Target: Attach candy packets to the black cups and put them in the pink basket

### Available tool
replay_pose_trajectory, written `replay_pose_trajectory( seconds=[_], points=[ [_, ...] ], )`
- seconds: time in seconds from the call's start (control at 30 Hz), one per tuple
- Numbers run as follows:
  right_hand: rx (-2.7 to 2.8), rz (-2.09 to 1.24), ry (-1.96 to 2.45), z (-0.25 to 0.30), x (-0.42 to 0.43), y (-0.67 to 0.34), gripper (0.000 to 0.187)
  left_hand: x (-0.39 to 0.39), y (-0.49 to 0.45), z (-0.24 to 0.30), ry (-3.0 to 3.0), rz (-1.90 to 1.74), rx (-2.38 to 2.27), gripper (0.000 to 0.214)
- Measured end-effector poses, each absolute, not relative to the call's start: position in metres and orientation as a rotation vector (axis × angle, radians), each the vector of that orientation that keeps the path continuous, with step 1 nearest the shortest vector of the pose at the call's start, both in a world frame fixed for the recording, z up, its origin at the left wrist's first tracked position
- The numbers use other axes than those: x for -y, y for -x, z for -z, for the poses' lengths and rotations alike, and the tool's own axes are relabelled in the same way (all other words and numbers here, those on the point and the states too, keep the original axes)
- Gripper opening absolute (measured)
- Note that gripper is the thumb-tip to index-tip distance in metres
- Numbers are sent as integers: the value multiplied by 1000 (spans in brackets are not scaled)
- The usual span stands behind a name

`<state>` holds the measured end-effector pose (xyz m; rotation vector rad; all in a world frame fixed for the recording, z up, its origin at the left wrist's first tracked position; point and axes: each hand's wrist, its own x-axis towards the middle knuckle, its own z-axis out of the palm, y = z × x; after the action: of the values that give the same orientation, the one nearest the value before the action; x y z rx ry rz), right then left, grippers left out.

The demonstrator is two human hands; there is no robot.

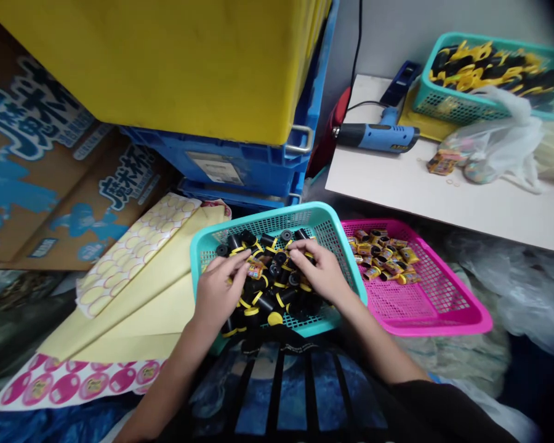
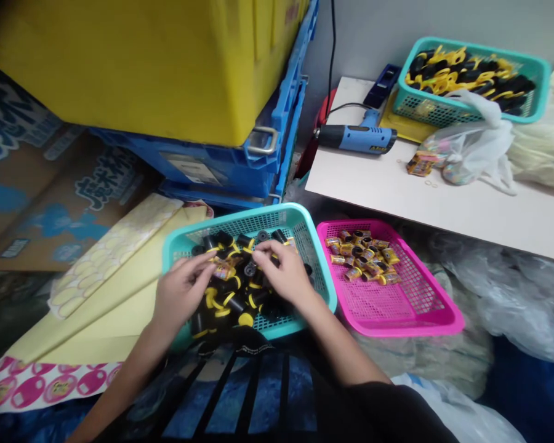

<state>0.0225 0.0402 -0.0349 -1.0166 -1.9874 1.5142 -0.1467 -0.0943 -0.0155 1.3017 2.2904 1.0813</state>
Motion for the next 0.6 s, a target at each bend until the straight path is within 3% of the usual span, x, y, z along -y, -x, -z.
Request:
replay_pose_trajectory(
  seconds=[0.2,0.33,0.47,0.6],
  points=[
    [1901,-1809,932,32,-26,12,59,90,135,11,-507,-1633,-1917,35],
    [1714,-2086,778,39,-24,23,44,86,130,15,-266,-1795,-1690,37],
    [1817,-1913,768,39,-25,25,33,86,128,15,-234,-1827,-1645,37],
    [2027,-1667,713,32,-31,27,36,83,133,9,-360,-1689,-1668,51]
  ],
)
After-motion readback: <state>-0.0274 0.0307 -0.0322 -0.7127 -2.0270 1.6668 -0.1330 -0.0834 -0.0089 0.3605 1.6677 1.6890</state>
